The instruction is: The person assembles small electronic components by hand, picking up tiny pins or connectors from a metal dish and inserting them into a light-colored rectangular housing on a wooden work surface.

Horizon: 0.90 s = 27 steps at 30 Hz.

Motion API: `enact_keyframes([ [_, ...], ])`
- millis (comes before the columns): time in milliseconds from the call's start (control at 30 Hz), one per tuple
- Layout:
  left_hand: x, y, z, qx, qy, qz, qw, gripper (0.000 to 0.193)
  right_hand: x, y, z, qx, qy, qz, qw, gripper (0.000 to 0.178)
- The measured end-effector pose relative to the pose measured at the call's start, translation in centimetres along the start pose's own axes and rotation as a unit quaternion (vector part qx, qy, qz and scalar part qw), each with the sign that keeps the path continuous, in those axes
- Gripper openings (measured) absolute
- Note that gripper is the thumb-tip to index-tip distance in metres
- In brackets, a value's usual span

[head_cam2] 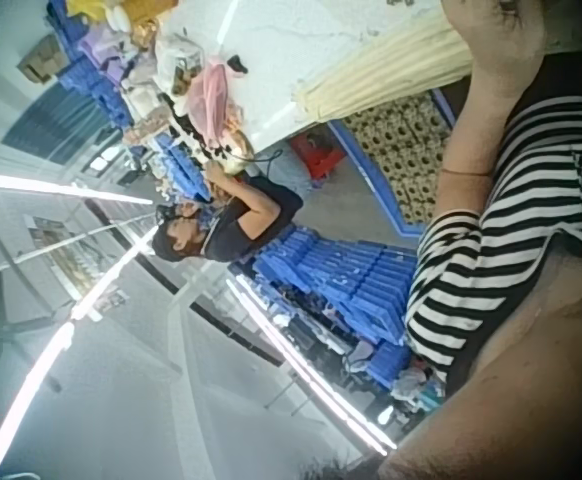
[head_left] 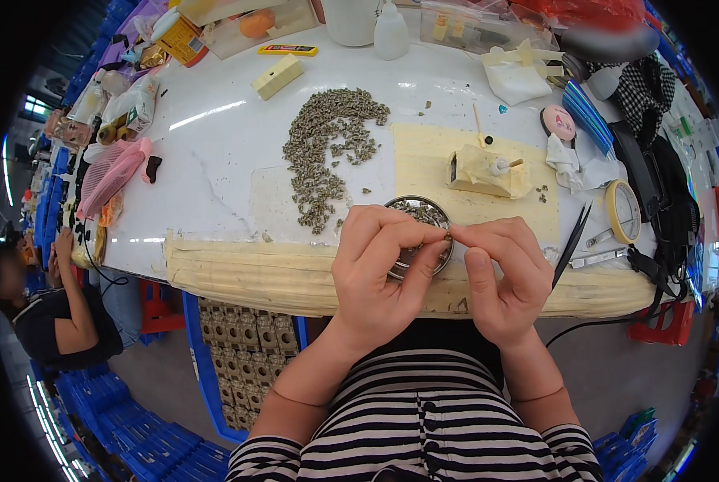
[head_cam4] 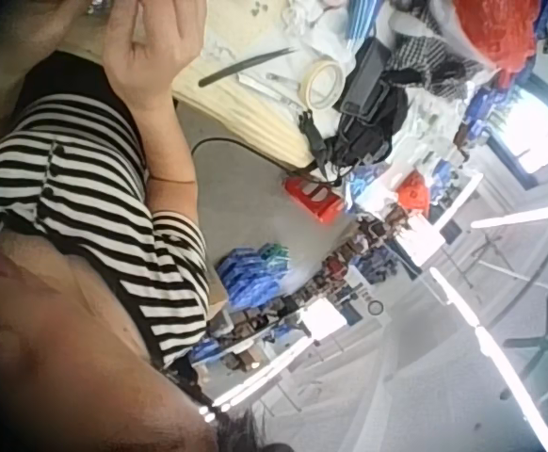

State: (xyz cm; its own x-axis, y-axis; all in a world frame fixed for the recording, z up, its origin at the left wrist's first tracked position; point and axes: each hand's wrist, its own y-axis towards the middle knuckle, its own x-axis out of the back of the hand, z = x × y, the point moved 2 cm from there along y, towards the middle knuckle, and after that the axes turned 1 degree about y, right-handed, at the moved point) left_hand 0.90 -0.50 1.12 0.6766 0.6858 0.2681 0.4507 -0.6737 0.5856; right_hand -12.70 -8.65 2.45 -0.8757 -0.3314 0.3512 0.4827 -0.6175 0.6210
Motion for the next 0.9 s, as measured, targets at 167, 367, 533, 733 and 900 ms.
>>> enact_keyframes([
  [167,0.33,-0.08,0.1,-0.014,0.001,0.021,1.0,0.017,-0.28,0.04,-0.18,-0.027,0.0,0.02,0.999,0.013],
  [367,0.13,-0.02,-0.09,-0.015,0.003,0.009,1.0,0.019,-0.33,-0.06,-0.29,-0.048,0.022,0.02,0.998,0.013],
  [533,-0.06,0.05,-0.1,-0.02,0.018,0.008,1.0,0.018,-0.16,0.16,0.21,-0.011,0.02,-0.017,1.0,0.02],
  [733,0.29,0.02,-0.03,-0.025,0.013,0.024,0.999,0.015,-0.11,0.18,0.18,-0.004,-0.012,-0.008,1.0,0.021],
  [900,0.21,0.05,-0.15,-0.02,0.003,0.019,1.0,0.018,-0.41,0.15,-0.26,-0.028,0.01,0.024,0.999,0.016],
])
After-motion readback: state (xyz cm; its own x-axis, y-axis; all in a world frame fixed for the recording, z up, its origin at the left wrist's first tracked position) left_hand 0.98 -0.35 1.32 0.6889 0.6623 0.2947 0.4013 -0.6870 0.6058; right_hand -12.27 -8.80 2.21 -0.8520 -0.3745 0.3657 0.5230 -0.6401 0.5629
